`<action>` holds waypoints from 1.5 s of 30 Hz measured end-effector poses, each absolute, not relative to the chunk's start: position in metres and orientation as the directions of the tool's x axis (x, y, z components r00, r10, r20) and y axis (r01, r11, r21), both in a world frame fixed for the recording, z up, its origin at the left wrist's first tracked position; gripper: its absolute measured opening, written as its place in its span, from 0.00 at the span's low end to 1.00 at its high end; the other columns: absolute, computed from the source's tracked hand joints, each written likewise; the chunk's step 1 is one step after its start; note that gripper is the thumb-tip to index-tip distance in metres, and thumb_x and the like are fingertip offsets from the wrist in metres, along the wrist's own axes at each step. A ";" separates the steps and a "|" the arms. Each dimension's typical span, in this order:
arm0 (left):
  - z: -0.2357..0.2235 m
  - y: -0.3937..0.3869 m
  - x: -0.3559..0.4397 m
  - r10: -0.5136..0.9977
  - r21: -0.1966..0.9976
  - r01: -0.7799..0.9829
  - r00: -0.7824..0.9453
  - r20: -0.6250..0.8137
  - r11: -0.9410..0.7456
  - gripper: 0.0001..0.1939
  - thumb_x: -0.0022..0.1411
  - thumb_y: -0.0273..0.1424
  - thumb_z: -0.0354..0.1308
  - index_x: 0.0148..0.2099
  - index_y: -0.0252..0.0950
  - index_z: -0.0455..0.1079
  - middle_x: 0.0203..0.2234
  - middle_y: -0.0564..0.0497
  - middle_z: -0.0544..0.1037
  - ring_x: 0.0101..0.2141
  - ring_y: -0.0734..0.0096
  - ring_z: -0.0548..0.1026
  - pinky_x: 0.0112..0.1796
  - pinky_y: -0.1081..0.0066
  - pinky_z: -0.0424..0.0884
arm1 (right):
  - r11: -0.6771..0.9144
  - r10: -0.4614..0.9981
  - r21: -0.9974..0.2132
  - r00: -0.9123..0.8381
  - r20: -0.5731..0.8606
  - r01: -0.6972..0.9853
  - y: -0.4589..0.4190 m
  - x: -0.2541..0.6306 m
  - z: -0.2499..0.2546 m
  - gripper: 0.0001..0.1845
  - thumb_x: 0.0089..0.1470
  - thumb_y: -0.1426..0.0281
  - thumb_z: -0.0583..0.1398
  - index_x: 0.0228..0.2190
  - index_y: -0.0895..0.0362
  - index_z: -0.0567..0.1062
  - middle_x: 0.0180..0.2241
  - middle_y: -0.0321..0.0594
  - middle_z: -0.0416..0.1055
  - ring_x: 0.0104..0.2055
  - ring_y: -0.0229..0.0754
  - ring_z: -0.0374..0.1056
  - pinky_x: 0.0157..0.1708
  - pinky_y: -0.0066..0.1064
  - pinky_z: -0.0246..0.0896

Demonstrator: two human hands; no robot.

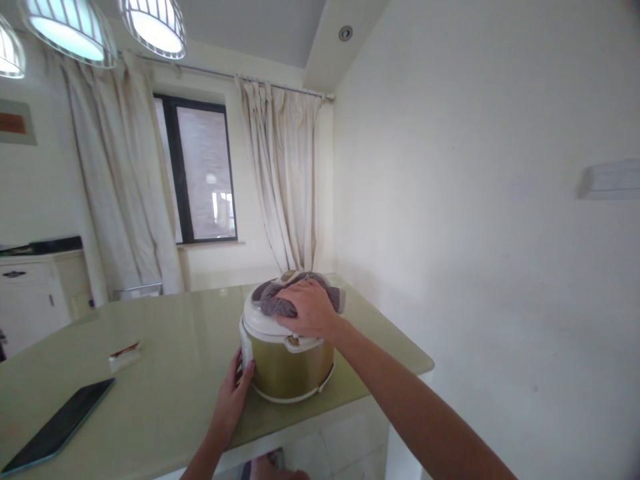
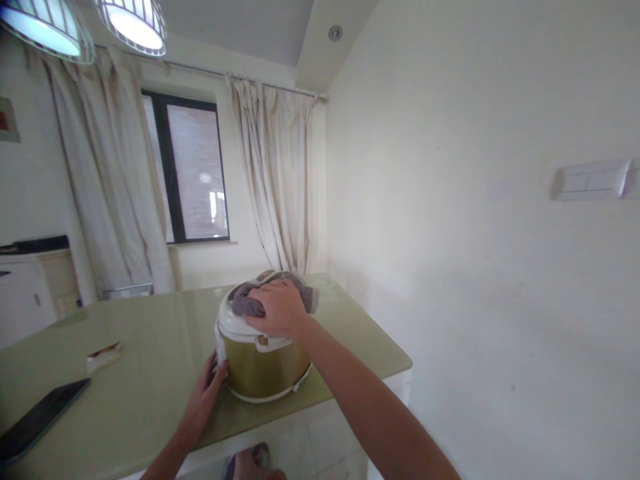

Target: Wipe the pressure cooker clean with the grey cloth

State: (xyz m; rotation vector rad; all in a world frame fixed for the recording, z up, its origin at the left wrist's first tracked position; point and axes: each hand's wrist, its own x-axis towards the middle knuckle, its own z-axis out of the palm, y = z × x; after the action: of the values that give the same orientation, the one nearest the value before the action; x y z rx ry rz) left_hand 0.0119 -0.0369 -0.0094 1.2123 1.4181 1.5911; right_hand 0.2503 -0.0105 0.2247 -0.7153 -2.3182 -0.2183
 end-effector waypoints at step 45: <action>-0.013 -0.034 0.010 0.911 0.973 0.123 -0.343 0.229 -0.198 0.49 0.61 0.64 0.57 0.74 0.40 0.57 0.70 0.36 0.66 0.63 0.45 0.73 0.64 0.48 0.68 | 0.878 0.165 -0.017 -0.268 0.949 0.478 -0.046 0.304 0.110 0.28 0.62 0.61 0.60 0.61 0.51 0.71 0.58 0.48 0.75 0.58 0.55 0.71 0.56 0.50 0.62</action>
State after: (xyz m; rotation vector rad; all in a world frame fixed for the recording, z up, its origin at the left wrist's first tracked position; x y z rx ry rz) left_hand 0.0098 -0.0336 -0.0125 1.2448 1.4321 1.6058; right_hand 0.3039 -0.0458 0.1103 -0.4811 -1.8419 -0.3228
